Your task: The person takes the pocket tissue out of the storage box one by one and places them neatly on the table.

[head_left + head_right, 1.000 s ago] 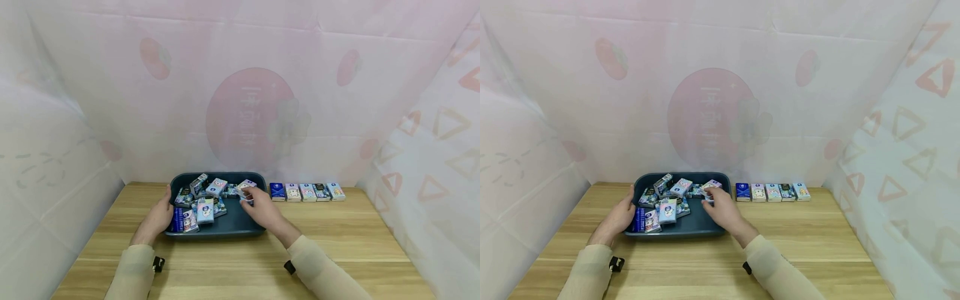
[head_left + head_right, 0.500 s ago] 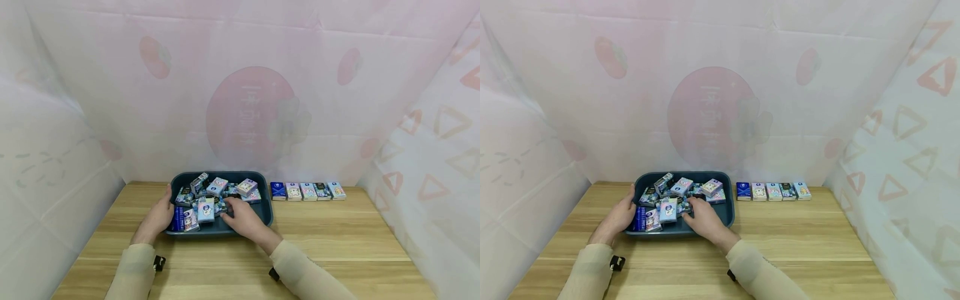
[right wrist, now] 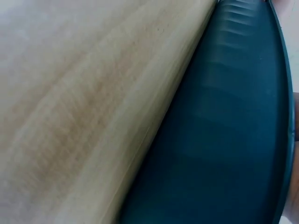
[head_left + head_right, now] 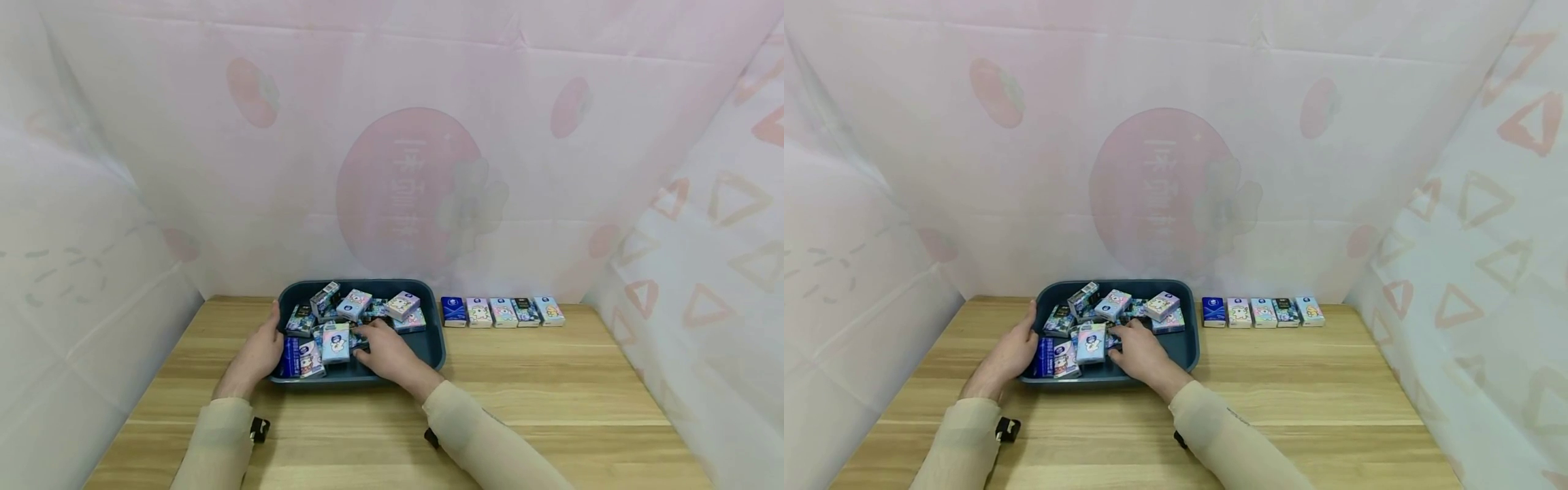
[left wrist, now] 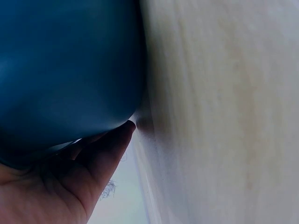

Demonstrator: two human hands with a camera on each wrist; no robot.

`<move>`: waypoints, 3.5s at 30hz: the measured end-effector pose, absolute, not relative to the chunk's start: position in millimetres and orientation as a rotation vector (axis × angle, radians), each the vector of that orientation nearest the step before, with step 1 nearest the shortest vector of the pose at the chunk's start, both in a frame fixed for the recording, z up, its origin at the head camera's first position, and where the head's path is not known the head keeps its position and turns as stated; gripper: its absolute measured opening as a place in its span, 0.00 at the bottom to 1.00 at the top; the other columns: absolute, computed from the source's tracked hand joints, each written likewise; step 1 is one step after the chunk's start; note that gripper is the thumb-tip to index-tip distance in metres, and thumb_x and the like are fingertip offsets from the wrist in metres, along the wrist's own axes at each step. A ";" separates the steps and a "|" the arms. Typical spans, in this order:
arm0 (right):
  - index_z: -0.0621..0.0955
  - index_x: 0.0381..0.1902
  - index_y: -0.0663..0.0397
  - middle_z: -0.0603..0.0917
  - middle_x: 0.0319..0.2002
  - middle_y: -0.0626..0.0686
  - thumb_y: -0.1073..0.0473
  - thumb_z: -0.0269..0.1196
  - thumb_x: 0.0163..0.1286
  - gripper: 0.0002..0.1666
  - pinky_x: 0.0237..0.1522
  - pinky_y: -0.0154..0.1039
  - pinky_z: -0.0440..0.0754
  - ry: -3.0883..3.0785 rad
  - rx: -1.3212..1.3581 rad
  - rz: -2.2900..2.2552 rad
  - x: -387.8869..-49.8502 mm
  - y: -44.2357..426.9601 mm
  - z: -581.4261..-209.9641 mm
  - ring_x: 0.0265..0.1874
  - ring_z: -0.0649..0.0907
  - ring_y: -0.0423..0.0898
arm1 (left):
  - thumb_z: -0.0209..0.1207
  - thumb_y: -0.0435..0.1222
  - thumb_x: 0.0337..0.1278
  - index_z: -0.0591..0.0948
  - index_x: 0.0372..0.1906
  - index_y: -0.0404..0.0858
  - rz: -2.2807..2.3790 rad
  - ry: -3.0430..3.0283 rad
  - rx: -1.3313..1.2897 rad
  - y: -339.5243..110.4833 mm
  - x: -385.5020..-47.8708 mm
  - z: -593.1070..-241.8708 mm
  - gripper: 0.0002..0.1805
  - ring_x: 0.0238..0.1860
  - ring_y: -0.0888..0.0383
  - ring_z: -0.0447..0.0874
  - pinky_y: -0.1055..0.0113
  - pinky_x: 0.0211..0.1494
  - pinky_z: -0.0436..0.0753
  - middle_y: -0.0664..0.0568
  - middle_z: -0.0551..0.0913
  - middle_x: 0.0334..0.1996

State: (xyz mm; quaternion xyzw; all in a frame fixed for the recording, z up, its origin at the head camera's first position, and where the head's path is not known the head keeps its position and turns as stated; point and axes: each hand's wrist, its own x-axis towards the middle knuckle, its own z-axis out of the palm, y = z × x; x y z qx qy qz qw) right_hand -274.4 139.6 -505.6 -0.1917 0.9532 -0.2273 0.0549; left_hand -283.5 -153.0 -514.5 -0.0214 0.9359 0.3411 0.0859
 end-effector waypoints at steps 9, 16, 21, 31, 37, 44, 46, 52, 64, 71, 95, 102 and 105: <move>0.85 0.82 0.43 0.88 0.75 0.57 0.49 0.72 0.88 0.30 0.72 0.51 0.93 2.947 -0.564 -0.572 -283.8 129.3 -508.1 0.69 0.90 0.53 | 0.34 0.37 0.98 0.31 0.98 0.43 1.025 2.788 -0.056 -153.5 -284.3 -514.4 0.41 0.92 0.21 0.60 0.20 0.91 0.66 0.21 0.49 0.94; 0.88 0.77 0.47 0.88 0.74 0.58 0.45 0.74 0.86 0.29 0.71 0.53 0.94 2.990 -0.476 -0.525 -285.4 115.3 -505.5 0.70 0.91 0.56 | 0.34 0.37 0.97 0.30 0.98 0.43 1.034 2.787 -0.046 -154.3 -283.6 -515.1 0.41 0.91 0.22 0.62 0.21 0.89 0.69 0.21 0.49 0.94; 0.89 0.74 0.48 0.89 0.70 0.59 0.43 0.76 0.84 0.29 0.66 0.53 0.95 3.011 -0.442 -0.516 -285.8 108.0 -504.4 0.65 0.92 0.56 | 0.34 0.37 0.97 0.30 0.98 0.43 1.040 2.788 -0.038 -155.3 -283.1 -514.4 0.41 0.91 0.22 0.62 0.21 0.90 0.69 0.21 0.49 0.94; 0.91 0.67 0.48 0.93 0.61 0.54 0.53 0.78 0.81 0.21 0.64 0.50 0.95 2.983 -0.442 -0.610 -286.8 118.1 -505.5 0.61 0.92 0.52 | 0.35 0.37 0.97 0.31 0.98 0.43 1.018 2.792 -0.039 -155.8 -282.1 -513.0 0.41 0.91 0.21 0.61 0.21 0.90 0.68 0.21 0.50 0.94; 0.92 0.64 0.49 0.95 0.62 0.54 0.54 0.78 0.80 0.19 0.63 0.51 0.93 2.946 -0.447 -0.767 -285.8 132.8 -501.2 0.60 0.91 0.52 | 0.35 0.37 0.97 0.31 0.98 0.41 1.013 2.800 -0.021 -155.9 -282.3 -513.0 0.41 0.92 0.21 0.61 0.21 0.91 0.67 0.21 0.50 0.93; 0.93 0.65 0.50 0.94 0.67 0.57 0.54 0.78 0.81 0.19 0.67 0.53 0.92 2.912 -0.417 -0.871 -280.1 147.4 -485.1 0.61 0.90 0.52 | 0.34 0.37 0.97 0.30 0.98 0.42 1.027 2.786 -0.031 -156.2 -283.2 -511.9 0.41 0.92 0.21 0.60 0.21 0.91 0.67 0.22 0.48 0.94; 0.93 0.65 0.50 0.93 0.68 0.57 0.54 0.78 0.81 0.19 0.73 0.56 0.91 2.914 -0.413 -0.892 -278.1 152.7 -480.6 0.66 0.90 0.53 | 0.35 0.37 0.97 0.31 0.98 0.42 1.028 2.786 -0.027 -156.5 -283.7 -512.3 0.41 0.92 0.21 0.59 0.21 0.91 0.66 0.22 0.48 0.94; 0.92 0.66 0.50 0.92 0.70 0.58 0.56 0.76 0.82 0.19 0.55 0.50 0.90 2.902 -0.398 -0.954 -272.2 171.5 -466.3 0.49 0.86 0.50 | 0.35 0.37 0.96 0.31 0.98 0.41 1.026 2.788 -0.025 -156.6 -284.6 -513.3 0.41 0.92 0.22 0.58 0.22 0.92 0.64 0.22 0.49 0.94; 0.91 0.65 0.52 0.92 0.67 0.60 0.55 0.76 0.82 0.19 0.53 0.52 0.90 2.946 -0.304 -0.997 -263.9 209.5 -451.9 0.45 0.85 0.49 | 0.34 0.37 0.96 0.31 0.98 0.40 1.026 2.788 -0.023 -156.9 -283.9 -514.7 0.41 0.92 0.22 0.60 0.22 0.91 0.66 0.22 0.49 0.94; 0.92 0.65 0.53 0.92 0.67 0.60 0.57 0.77 0.81 0.19 0.58 0.55 0.93 2.960 -0.221 -1.041 -260.1 227.9 -447.0 0.48 0.86 0.50 | 0.34 0.37 0.96 0.29 0.97 0.41 1.019 2.790 -0.023 -155.8 -283.4 -512.0 0.41 0.92 0.22 0.60 0.22 0.92 0.65 0.22 0.48 0.94; 0.88 0.69 0.63 0.92 0.64 0.68 0.57 0.73 0.80 0.24 0.50 0.53 0.92 2.989 -0.004 -1.115 -267.4 301.1 -451.7 0.48 0.90 0.56 | 0.35 0.37 0.97 0.32 0.98 0.40 1.022 2.786 -0.039 -154.2 -283.7 -511.0 0.41 0.92 0.22 0.60 0.22 0.92 0.65 0.22 0.50 0.94; 0.87 0.69 0.65 0.91 0.67 0.70 0.56 0.72 0.82 0.25 0.66 0.66 0.91 3.000 0.021 -1.053 -269.1 312.9 -457.7 0.60 0.92 0.65 | 0.35 0.37 0.97 0.31 0.98 0.40 1.021 2.788 -0.034 -154.1 -282.9 -510.3 0.41 0.93 0.22 0.58 0.22 0.93 0.63 0.23 0.49 0.94; 0.87 0.69 0.65 0.91 0.69 0.70 0.55 0.72 0.83 0.25 0.69 0.66 0.91 2.979 0.056 -1.008 -270.0 313.3 -460.8 0.63 0.92 0.66 | 0.34 0.37 0.97 0.31 0.98 0.41 1.021 2.786 -0.040 -154.6 -283.0 -510.8 0.41 0.93 0.22 0.57 0.22 0.93 0.63 0.23 0.48 0.94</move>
